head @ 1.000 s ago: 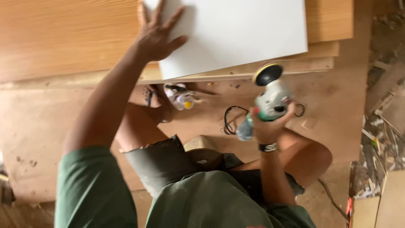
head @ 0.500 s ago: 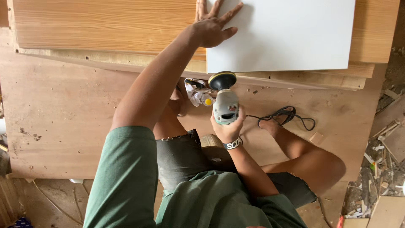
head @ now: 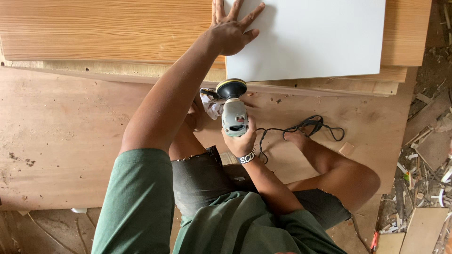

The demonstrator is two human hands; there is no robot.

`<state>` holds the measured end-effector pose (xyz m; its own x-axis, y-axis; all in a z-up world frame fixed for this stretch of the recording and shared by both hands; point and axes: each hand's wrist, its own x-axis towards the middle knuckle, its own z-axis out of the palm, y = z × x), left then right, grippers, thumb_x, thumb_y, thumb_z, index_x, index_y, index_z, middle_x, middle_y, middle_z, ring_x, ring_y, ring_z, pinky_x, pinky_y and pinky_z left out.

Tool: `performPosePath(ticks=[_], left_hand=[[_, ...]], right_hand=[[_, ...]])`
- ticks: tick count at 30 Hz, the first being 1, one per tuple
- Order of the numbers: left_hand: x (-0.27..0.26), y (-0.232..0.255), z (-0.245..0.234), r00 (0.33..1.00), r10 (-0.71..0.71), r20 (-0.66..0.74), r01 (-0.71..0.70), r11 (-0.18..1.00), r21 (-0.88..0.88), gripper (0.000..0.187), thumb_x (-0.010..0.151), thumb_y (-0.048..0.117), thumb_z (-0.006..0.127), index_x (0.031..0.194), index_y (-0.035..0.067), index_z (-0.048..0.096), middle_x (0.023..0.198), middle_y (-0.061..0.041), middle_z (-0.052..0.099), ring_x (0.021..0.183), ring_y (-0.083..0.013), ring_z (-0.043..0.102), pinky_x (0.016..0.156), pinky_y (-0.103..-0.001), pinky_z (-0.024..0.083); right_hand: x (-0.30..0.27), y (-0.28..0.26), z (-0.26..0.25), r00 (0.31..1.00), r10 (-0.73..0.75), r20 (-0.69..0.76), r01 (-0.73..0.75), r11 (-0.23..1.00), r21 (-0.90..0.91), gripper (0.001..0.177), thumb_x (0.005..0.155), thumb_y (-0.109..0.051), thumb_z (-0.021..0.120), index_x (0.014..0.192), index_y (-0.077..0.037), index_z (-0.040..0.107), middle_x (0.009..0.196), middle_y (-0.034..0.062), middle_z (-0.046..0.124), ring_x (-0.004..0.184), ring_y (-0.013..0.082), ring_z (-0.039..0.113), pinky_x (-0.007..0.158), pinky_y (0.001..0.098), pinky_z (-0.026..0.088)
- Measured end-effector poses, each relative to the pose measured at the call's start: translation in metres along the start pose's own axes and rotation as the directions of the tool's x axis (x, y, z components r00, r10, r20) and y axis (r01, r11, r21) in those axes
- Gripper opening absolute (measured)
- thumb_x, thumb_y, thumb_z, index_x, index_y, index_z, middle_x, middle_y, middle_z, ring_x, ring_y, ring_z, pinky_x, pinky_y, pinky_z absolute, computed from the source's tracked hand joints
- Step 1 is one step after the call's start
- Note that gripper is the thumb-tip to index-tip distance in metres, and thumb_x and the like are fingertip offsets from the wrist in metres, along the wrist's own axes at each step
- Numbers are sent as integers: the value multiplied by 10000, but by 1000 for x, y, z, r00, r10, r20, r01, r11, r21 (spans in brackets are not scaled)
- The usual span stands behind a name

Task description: The person sands the edges of a white wooden panel and a larger light-brown wooden surface using a handheld power sander.

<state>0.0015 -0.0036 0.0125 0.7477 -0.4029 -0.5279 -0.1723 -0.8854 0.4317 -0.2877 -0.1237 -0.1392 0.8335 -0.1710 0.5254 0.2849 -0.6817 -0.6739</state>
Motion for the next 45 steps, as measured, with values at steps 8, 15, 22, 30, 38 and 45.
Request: performPosePath(ticks=[8,15,22,30,38,45], left_hand=[[4,-9,16,983,101,-153,-91,993,70,755,1035,757,321,1644,443,4,1716,-166,-79,1420,-686,-118,1200,-743,-14],[-7,-2,5,991,88,-106,-77,991,108,1120,796,930,526,1653,449,-10,1696,-136,-135,1371,-686,-155,1134,-847,116],[-4,2,1,996,47,-77,-38,994,107,1328,608,900,637,1668,439,-18,1669,-107,-246,1342,-635,-287,1140,-813,-69],[-6,21,-13,995,-48,84,37,992,124,1378,597,831,651,1649,448,-152,1581,-150,-408,1419,-519,-351,1155,-707,-198],[-4,24,-13,992,-97,85,82,983,164,1405,550,860,588,1646,420,-173,1599,-109,-416,1397,-416,-418,1152,-680,-215],[2,15,-6,999,-15,47,6,983,181,1399,587,861,572,1656,341,-165,1594,-181,-400,1404,-233,-467,1146,-618,-263]], right_hand=[[13,6,-14,999,28,-30,-28,1000,-7,954,679,-156,967,1412,-21,372,1167,221,665,884,354,720,776,429,609],[25,39,-44,993,115,-42,-114,993,6,994,664,-118,949,1433,-53,322,1203,233,636,935,371,708,801,471,602],[39,84,-84,973,220,-71,-225,972,-66,994,641,-208,978,1416,-7,388,1263,242,626,1056,375,702,919,455,587],[77,124,-139,961,260,-93,-268,961,-74,980,626,-143,955,1418,-8,393,1320,223,574,1139,369,637,983,468,554],[108,161,-188,894,440,-88,-439,898,29,1015,673,-154,893,1472,-48,276,1327,243,543,1126,348,646,929,432,603],[137,186,-222,847,524,-88,-513,850,122,944,677,-123,870,1409,-136,274,1282,220,571,988,288,683,795,396,651]])
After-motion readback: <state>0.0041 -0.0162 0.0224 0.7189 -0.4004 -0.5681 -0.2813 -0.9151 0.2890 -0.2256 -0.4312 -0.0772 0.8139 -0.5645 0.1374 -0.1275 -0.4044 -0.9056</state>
